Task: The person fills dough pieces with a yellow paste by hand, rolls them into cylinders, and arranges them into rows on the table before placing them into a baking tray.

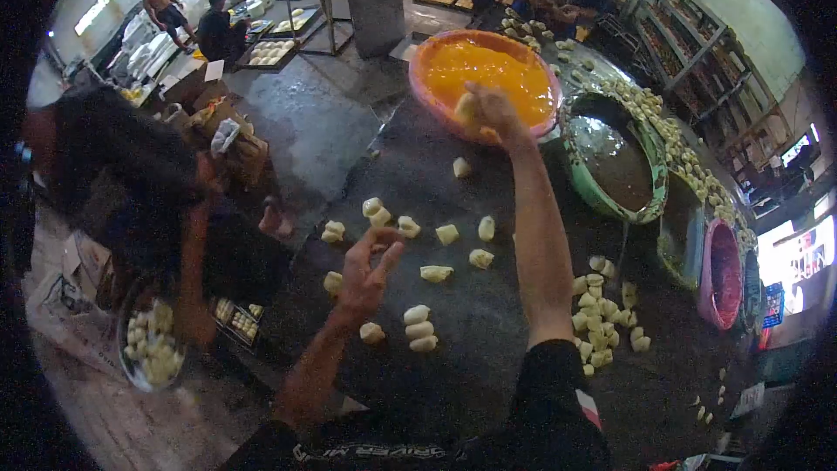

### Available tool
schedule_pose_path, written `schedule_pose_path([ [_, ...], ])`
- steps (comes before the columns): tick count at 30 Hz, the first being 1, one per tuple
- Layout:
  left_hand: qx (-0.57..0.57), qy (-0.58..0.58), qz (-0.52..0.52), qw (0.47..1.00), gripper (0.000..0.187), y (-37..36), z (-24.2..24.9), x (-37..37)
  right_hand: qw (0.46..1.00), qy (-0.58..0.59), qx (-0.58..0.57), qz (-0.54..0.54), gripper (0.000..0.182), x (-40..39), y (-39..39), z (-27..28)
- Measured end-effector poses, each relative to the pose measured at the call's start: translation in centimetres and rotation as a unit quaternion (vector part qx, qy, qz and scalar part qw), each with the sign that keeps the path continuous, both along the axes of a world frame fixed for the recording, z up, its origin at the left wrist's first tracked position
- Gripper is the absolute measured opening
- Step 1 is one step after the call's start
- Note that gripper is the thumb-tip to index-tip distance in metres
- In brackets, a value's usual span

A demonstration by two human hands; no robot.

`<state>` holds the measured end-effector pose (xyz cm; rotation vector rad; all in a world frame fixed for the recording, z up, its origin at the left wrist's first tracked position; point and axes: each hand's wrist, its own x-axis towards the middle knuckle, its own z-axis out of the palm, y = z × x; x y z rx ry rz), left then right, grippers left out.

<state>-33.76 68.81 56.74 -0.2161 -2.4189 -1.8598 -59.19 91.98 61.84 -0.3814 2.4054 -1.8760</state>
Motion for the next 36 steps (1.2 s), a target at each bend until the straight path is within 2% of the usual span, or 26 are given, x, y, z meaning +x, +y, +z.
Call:
schedule_pose_path([
  [2,0.161,-0.050,-0.020,0.985,0.027,1.6,2.1,-0.7,0.942,-0.042,-0.286,0.172,0.047,7.3,0.1,-1.4],
  [4,0.216,-0.087,-0.045,0.972,0.029,2.7,2.3,-1.3,0.951,-0.106,-0.201,0.210,0.043,14.1,-0.9,-0.1],
  [6,0.450,-0.143,-0.150,0.869,0.026,3.4,0.0,-2.1,0.940,-0.213,-0.244,0.111,0.037,20.0,-1.0,-0.9],
  [7,0.470,-0.204,-0.106,0.853,0.026,3.9,0.0,-2.0,0.942,-0.209,-0.244,0.096,0.037,22.4,-1.0,-0.7],
  [9,0.449,-0.213,-0.100,0.862,0.025,5.8,0.2,-1.7,0.993,-0.006,-0.052,-0.107,0.026,25.7,-1.1,0.0],
  [10,0.431,-0.217,-0.078,0.873,0.025,6.6,0.2,-1.3,0.992,-0.006,-0.051,-0.119,0.026,26.5,-0.8,-0.1],
  [12,0.417,-0.232,-0.133,0.869,0.027,7.8,0.8,-0.7,0.959,0.027,0.218,-0.177,0.015,27.7,0.0,-0.5],
  [13,0.334,-0.231,-0.158,0.900,0.030,8.4,2.8,-0.2,0.942,0.109,0.220,-0.230,0.016,28.3,0.7,-0.7],
  [14,0.251,-0.221,-0.178,0.925,0.034,8.8,4.1,-0.2,0.940,0.115,0.221,-0.233,0.016,28.8,1.4,-0.1],
  [15,0.130,-0.044,-0.193,0.972,0.031,9.1,4.0,-0.2,0.954,0.140,0.149,-0.220,0.017,29.4,1.8,1.1],
  [16,0.128,-0.042,-0.194,0.972,0.031,9.2,4.0,-0.2,0.963,0.159,0.072,-0.206,0.018,30.0,1.9,1.6],
  [17,0.077,0.081,-0.191,0.975,0.028,9.4,4.1,-0.4,0.979,0.050,-0.062,-0.190,0.022,30.2,1.2,0.9],
  [18,0.026,0.203,-0.189,0.961,0.025,9.7,4.3,-0.4,0.977,0.052,-0.065,-0.197,0.022,30.0,1.7,0.4],
  [19,0.027,0.203,-0.199,0.958,0.025,9.7,4.5,-0.3,0.987,-0.063,-0.006,-0.149,0.024,29.5,2.6,0.0],
  [20,0.116,0.068,-0.175,0.975,0.023,9.6,4.6,-0.2,0.978,-0.177,0.051,-0.101,0.026,29.6,3.4,0.0],
  [21,0.198,-0.066,-0.150,0.966,0.021,9.6,4.9,-0.6,0.977,-0.053,0.171,-0.119,0.025,30.1,3.2,0.6],
  [22,0.192,-0.094,-0.131,0.968,0.021,9.6,5.5,-1.0,0.969,0.135,0.137,-0.155,0.025,30.2,2.6,1.4],
  [23,0.181,-0.128,-0.118,0.968,0.020,9.5,5.6,-1.0,0.924,0.313,0.105,-0.192,0.027,30.5,1.8,1.7],
  [25,0.195,-0.148,-0.171,0.955,0.018,9.0,4.5,-1.4,0.894,0.392,0.186,-0.111,0.016,29.8,2.6,0.6],
  [28,0.156,-0.181,-0.279,0.930,0.015,9.2,1.7,-2.6,0.860,0.369,0.312,-0.162,0.016,32.0,3.0,-0.6],
  [30,-0.023,0.119,-0.314,0.942,0.011,10.1,3.1,-1.6,0.930,0.319,0.180,-0.026,0.016,33.6,2.2,0.3],
  [31,-0.022,0.115,-0.330,0.937,0.011,10.6,3.9,-0.9,0.931,0.312,0.184,-0.041,0.016,34.0,3.4,0.8],
  [33,-0.059,0.133,-0.322,0.935,0.011,10.5,4.7,0.7,0.963,0.202,0.017,-0.178,0.015,34.3,5.4,1.4],
  [34,-0.060,0.127,-0.317,0.938,0.011,10.8,4.5,1.1,0.965,0.196,0.015,-0.173,0.015,34.7,5.4,0.8],
  [35,-0.065,0.242,-0.319,0.914,0.010,11.5,4.3,0.9,0.986,0.027,-0.080,-0.142,0.015,34.9,5.5,-0.2],
  [36,-0.071,0.359,-0.313,0.876,0.009,12.0,4.2,0.3,0.971,-0.138,-0.168,-0.104,0.015,34.7,5.7,-0.5],
])
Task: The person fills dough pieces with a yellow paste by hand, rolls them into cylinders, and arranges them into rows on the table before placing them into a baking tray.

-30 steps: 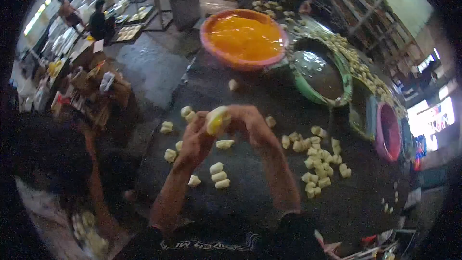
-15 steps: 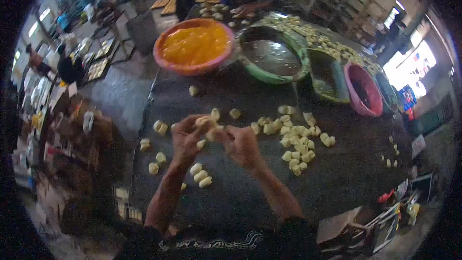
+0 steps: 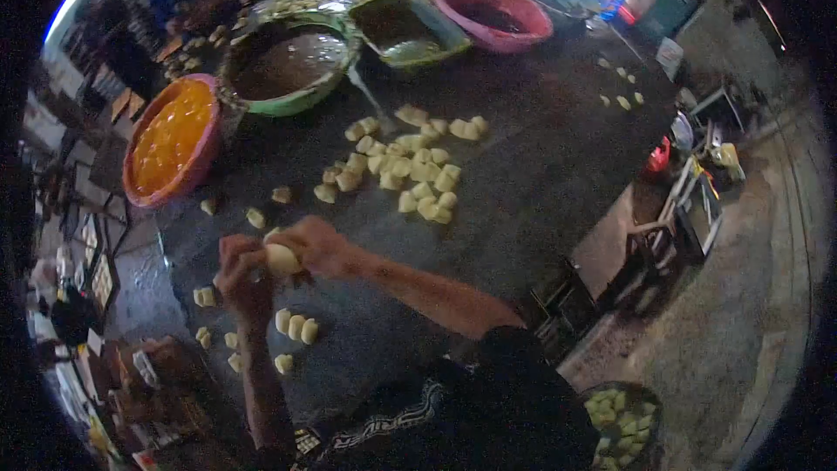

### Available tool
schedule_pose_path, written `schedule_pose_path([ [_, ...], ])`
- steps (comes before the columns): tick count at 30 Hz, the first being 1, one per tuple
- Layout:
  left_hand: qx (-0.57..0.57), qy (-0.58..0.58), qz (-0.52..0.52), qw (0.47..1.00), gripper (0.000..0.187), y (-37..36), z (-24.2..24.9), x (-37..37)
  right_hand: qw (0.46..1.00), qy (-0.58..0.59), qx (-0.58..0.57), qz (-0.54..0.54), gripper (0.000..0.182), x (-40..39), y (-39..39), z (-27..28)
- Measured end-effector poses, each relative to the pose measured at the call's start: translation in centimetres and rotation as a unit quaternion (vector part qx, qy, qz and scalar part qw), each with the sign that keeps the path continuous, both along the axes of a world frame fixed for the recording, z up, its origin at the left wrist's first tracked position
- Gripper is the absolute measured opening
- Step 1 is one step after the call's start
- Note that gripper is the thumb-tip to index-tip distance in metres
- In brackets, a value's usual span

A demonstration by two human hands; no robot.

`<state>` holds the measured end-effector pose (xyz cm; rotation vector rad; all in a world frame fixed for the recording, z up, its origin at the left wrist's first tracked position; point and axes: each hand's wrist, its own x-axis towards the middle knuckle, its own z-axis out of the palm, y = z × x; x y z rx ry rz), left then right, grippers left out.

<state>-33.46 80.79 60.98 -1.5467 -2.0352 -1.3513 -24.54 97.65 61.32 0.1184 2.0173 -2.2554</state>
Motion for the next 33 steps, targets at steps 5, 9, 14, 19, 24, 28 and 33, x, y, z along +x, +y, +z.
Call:
schedule_pose_path([
  [5,0.007,-0.171,0.060,0.983,0.024,-0.5,0.5,2.6,0.970,0.145,-0.127,-0.148,0.018,-0.1,-0.3,-2.3],
  [9,0.068,-0.528,0.123,0.837,0.031,-1.7,-1.3,2.4,0.930,0.308,0.175,-0.099,0.021,-1.3,-2.7,-2.2],
  [14,0.109,-0.655,0.111,0.740,0.031,-4.8,-3.5,2.4,0.812,0.402,0.424,-0.001,0.023,-4.2,-3.6,-3.8],
  [19,0.090,-0.487,0.238,0.835,0.024,-5.6,-5.4,5.4,0.935,0.275,0.223,-0.015,0.015,-5.1,-6.5,-7.4],
  [24,0.063,-0.392,0.314,0.862,0.018,-6.8,-9.0,5.8,0.970,0.047,0.239,0.027,0.019,-3.5,-8.3,-9.7],
  [28,0.190,-0.604,0.218,0.743,0.016,-6.9,-7.9,5.8,0.994,0.005,0.083,-0.073,0.019,-2.1,-8.4,-7.8],
  [33,0.227,-0.557,0.208,0.771,0.016,-8.5,-8.2,6.8,0.981,0.085,0.173,-0.021,0.021,-2.5,-6.4,-11.7],
])
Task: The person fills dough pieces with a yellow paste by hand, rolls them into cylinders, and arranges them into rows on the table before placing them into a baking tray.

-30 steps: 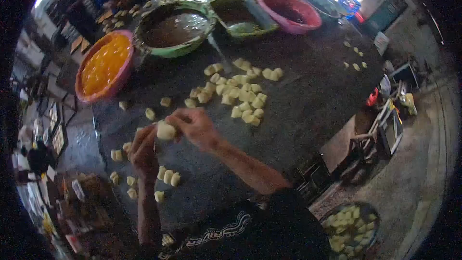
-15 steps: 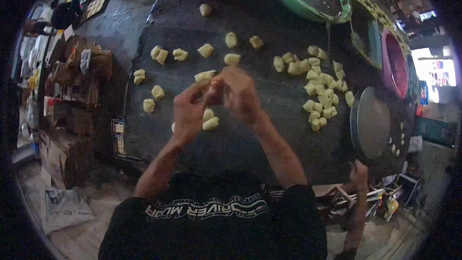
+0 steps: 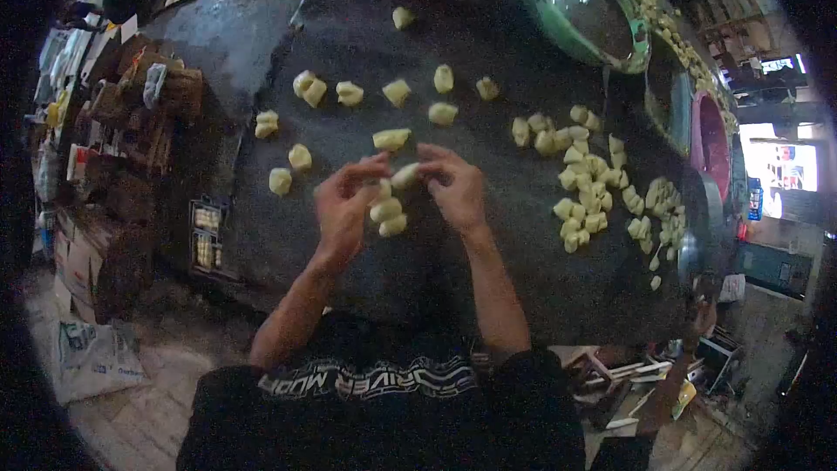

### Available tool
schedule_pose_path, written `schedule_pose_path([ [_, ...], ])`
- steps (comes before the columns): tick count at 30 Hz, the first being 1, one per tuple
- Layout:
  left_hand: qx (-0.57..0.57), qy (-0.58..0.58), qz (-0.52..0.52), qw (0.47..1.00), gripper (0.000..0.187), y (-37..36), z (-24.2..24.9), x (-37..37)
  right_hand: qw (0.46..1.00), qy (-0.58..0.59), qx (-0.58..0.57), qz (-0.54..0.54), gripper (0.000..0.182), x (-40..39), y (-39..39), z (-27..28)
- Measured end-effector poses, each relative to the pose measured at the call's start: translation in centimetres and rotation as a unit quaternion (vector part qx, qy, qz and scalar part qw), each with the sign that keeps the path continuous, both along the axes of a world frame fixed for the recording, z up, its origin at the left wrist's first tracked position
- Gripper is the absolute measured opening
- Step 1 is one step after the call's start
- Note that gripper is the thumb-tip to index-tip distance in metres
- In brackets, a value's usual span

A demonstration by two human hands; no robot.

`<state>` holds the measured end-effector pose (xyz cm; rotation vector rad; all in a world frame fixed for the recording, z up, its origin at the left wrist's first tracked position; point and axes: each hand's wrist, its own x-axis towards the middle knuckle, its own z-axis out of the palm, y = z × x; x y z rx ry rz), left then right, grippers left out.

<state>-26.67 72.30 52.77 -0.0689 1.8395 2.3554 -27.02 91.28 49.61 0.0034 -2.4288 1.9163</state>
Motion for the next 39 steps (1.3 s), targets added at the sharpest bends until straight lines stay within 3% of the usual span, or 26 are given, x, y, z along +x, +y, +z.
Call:
schedule_pose_path([
  [1,-0.089,0.034,0.024,0.995,0.018,-0.7,0.3,-0.6,0.999,0.004,0.028,-0.016,0.021,-1.1,0.1,0.3],
  [2,-0.088,0.038,0.028,0.995,0.018,-1.4,0.1,-0.9,1.000,0.008,0.028,-0.012,0.021,-2.0,0.2,0.4],
  [4,-0.107,0.074,0.054,0.990,0.019,-2.6,-0.4,-0.7,0.965,-0.015,0.180,-0.191,0.019,-4.5,-0.7,2.1],
  [5,-0.107,0.077,0.051,0.990,0.019,-2.5,-0.2,-0.5,0.964,-0.013,0.179,-0.194,0.019,-5.8,-1.2,1.5],
  [7,-0.084,0.004,0.023,0.996,0.015,-1.8,1.3,-0.3,0.859,0.192,0.412,-0.235,0.017,-7.8,-1.8,-0.7],
  [8,-0.083,0.011,0.018,0.996,0.015,-1.9,1.7,-0.1,0.893,0.144,0.382,-0.188,0.018,-8.0,-0.4,-2.1],
  [9,-0.095,0.049,0.024,0.994,0.014,-2.0,1.9,-0.1,0.891,0.153,0.382,-0.193,0.018,-8.0,0.5,-1.4],
  [11,-0.108,0.085,0.040,0.990,0.013,-2.3,1.8,-0.4,0.974,0.061,0.130,-0.173,0.023,-6.0,1.4,0.4],
  [12,-0.136,0.093,0.042,0.985,0.013,-2.6,1.2,-0.5,0.988,0.013,-0.017,-0.152,0.024,-4.8,1.3,1.6],
  [14,-0.166,0.097,0.046,0.980,0.013,-2.4,1.2,-0.7,0.992,0.036,-0.038,-0.111,0.024,-2.7,-0.1,3.0],
  [15,-0.207,0.158,0.046,0.964,0.014,-1.6,1.8,-0.9,0.994,0.061,-0.057,-0.073,0.024,-2.0,-0.6,3.5],
  [16,-0.246,0.218,0.047,0.943,0.015,-0.7,2.2,-1.2,0.994,0.060,-0.057,-0.070,0.024,-1.6,-0.7,4.0],
  [18,-0.233,0.221,0.038,0.946,0.015,0.6,2.2,-1.9,0.988,0.035,-0.123,-0.081,0.028,-1.3,-0.7,4.8],
  [20,-0.221,0.226,0.027,0.948,0.016,0.9,1.8,-2.1,0.989,-0.003,-0.118,-0.093,0.030,-1.5,1.5,3.6],
  [21,-0.192,0.161,0.012,0.968,0.018,1.0,1.5,-2.4,0.987,-0.038,-0.113,-0.108,0.033,-2.0,1.9,3.9],
  [23,-0.163,0.097,0.003,0.982,0.021,1.4,1.1,-3.0,0.994,0.015,-0.091,-0.054,0.033,-2.0,1.6,4.2],
  [25,-0.003,-0.046,-0.068,0.997,0.028,1.8,0.9,-2.9,0.996,0.056,-0.073,0.000,0.033,-1.7,0.1,5.0],
  [27,-0.045,-0.062,-0.083,0.994,0.028,1.4,1.1,-2.9,0.980,0.095,0.150,0.088,0.034,-1.8,-1.5,5.4],
  [28,-0.083,-0.075,-0.101,0.989,0.028,1.1,1.4,-3.0,0.972,0.136,0.176,0.074,0.030,-2.1,-1.7,4.3],
  [30,-0.121,-0.091,-0.105,0.983,0.029,0.3,1.5,-3.2,0.980,0.100,0.147,0.094,0.025,-2.5,-2.1,4.2],
  [32,-0.041,-0.173,-0.089,0.980,0.023,-0.8,1.3,-2.9,0.985,0.058,0.119,0.111,0.021,-2.4,-2.5,3.8],
  [33,-0.040,-0.175,-0.082,0.980,0.023,-1.7,0.9,-2.8,0.993,-0.011,-0.015,0.118,0.018,-2.5,-2.6,3.7],
  [34,0.033,-0.164,-0.097,0.981,0.020,-2.7,0.4,-2.6,0.979,-0.081,-0.147,0.120,0.015,-2.7,-2.8,3.7],
  [36,0.108,-0.153,-0.106,0.977,0.018,-3.5,-0.1,-2.5,0.983,-0.076,-0.111,0.122,0.013,-3.1,-3.9,4.4],
  [38,-0.017,-0.127,-0.025,0.991,0.017,-3.6,-0.1,-2.6,0.987,-0.073,-0.075,0.123,0.010,-3.3,-4.9,4.2],
  [39,-0.017,-0.129,-0.023,0.991,0.017,-3.8,-0.1,-2.4,0.989,-0.027,-0.049,0.134,0.007,-3.6,-5.2,3.6],
])
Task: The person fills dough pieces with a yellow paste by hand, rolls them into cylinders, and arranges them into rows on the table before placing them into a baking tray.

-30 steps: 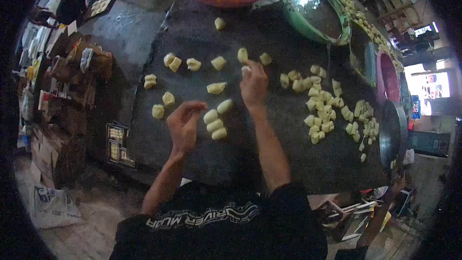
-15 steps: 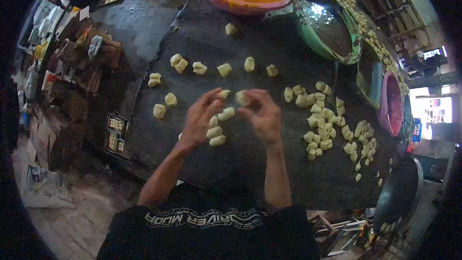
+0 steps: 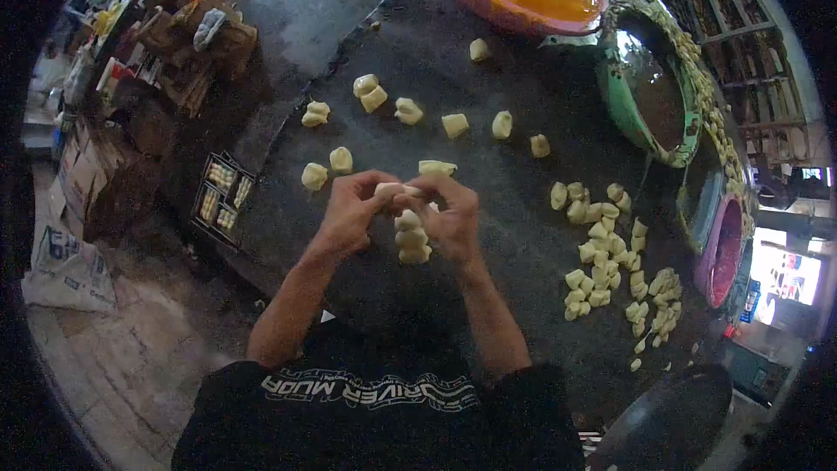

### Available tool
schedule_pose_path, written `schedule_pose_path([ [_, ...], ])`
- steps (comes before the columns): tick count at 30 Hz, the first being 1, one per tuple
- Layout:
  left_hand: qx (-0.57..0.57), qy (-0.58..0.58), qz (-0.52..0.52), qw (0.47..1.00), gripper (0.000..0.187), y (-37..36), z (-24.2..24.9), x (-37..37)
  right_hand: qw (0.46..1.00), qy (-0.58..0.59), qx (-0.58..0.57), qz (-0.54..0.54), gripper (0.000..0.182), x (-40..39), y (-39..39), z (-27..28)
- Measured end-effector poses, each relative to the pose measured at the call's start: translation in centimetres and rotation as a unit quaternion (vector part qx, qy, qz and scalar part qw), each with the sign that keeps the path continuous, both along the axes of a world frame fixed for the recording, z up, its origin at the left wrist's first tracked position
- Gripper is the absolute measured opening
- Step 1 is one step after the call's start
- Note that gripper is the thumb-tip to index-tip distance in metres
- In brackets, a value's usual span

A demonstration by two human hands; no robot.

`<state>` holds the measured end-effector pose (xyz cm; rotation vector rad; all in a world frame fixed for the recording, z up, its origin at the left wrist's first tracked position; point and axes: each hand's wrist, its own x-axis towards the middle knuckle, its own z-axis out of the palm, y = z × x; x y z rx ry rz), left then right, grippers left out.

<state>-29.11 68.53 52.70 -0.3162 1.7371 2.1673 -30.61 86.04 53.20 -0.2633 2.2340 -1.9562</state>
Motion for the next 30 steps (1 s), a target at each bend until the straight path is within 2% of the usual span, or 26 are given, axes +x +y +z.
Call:
schedule_pose_path([
  [2,0.038,-0.026,-0.016,0.999,0.019,-0.5,0.2,0.2,0.998,0.052,0.023,0.004,0.005,-0.1,0.3,-0.2],
  [3,0.040,-0.024,-0.021,0.999,0.019,-0.9,-0.2,0.0,0.996,-0.005,-0.085,0.000,0.007,-0.2,1.0,0.2],
  [4,0.082,0.002,0.043,0.996,0.019,-1.5,-1.0,-0.3,0.979,-0.061,-0.192,-0.005,0.010,-0.4,1.6,0.6],
  [5,0.124,0.027,0.108,0.986,0.019,-2.0,-1.5,-0.5,0.949,-0.010,-0.313,-0.031,0.012,-1.0,2.3,1.1],
  [6,0.128,0.027,0.105,0.986,0.019,-2.4,-1.3,-0.8,0.950,-0.009,-0.310,-0.033,0.012,-2.0,3.0,1.7],
  [7,0.090,0.058,0.137,0.985,0.019,-2.9,-0.9,-1.7,0.976,0.035,-0.176,-0.122,0.012,-3.3,3.8,2.2],
  [8,0.050,0.091,0.167,0.981,0.020,-3.3,-0.5,-2.8,0.974,0.080,-0.040,-0.210,0.013,-4.6,4.0,2.5],
  [9,-0.027,0.122,0.126,0.984,0.017,-2.8,-1.6,-3.4,0.972,0.081,-0.041,-0.216,0.013,-5.7,3.6,1.6],
  [10,-0.026,0.123,0.120,0.985,0.017,-2.1,-2.7,-3.9,0.962,0.184,0.128,-0.157,0.016,-6.9,3.2,-0.4],
  [11,-0.255,0.255,0.039,0.932,0.016,-1.2,-3.8,-4.7,0.909,0.282,0.292,-0.091,0.019,-7.8,2.8,-2.2],
  [12,-0.463,0.370,-0.041,0.804,0.017,-0.2,-4.5,-5.4,0.907,0.287,0.293,-0.096,0.019,-8.4,2.6,-3.9],
  [14,-0.510,0.358,-0.050,0.780,0.019,0.9,-4.5,-5.4,0.872,0.317,0.367,-0.070,0.023,-9.1,2.8,-6.3],
  [15,-0.499,0.388,-0.018,0.775,0.017,1.0,-3.5,-5.4,0.941,0.185,0.271,-0.076,0.021,-9.1,3.3,-4.3],
  [16,-0.487,0.417,0.007,0.767,0.016,1.1,-2.7,-5.5,0.939,0.193,0.270,-0.087,0.021,-8.6,3.4,-1.9],
  [17,-0.426,0.423,0.027,0.800,0.024,1.6,-2.1,-5.1,0.976,0.123,0.127,-0.125,0.021,-7.2,3.5,0.4],
  [18,-0.420,0.430,0.020,0.799,0.024,2.5,-0.8,-5.1,0.985,0.056,-0.018,-0.159,0.021,-5.9,3.8,2.0],
  [19,-0.373,0.472,0.022,0.799,0.030,3.5,0.9,-5.0,0.983,0.016,-0.096,-0.156,0.022,-4.4,3.5,2.6],
  [20,-0.322,0.512,0.021,0.796,0.036,4.6,2.0,-5.1,0.987,-0.028,-0.129,-0.095,0.025,-2.6,3.2,1.9],
  [21,-0.290,0.533,-0.031,0.794,0.050,5.8,2.5,-5.6,0.984,-0.068,-0.163,-0.037,0.027,-1.1,3.1,0.9],
  [22,-0.277,0.544,-0.043,0.791,0.050,6.3,2.6,-6.1,0.972,-0.101,-0.212,-0.011,0.030,-0.3,3.3,0.2],
  [24,-0.152,0.569,-0.188,0.786,0.057,7.1,2.4,-7.0,0.959,-0.117,-0.260,0.001,0.033,0.6,4.6,0.3],
  [26,-0.133,0.608,-0.188,0.760,0.060,9.2,1.8,-7.8,0.873,-0.212,-0.439,-0.006,0.034,0.9,5.8,2.6],
  [27,-0.074,0.593,-0.179,0.781,0.055,9.9,2.3,-8.2,0.819,-0.167,-0.540,0.101,0.029,0.2,6.3,2.6],
  [28,-0.016,0.574,-0.171,0.801,0.050,10.5,2.6,-8.4,0.817,-0.163,-0.544,0.098,0.029,-0.6,7.2,2.2],
  [29,0.047,0.553,-0.165,0.815,0.033,11.4,2.7,-9.0,0.859,-0.163,-0.473,0.103,0.027,-1.6,8.5,1.5],
  [30,0.044,0.555,-0.168,0.813,0.033,11.4,1.9,-8.7,0.896,-0.159,-0.398,0.112,0.025,-3.2,9.6,1.3],
])
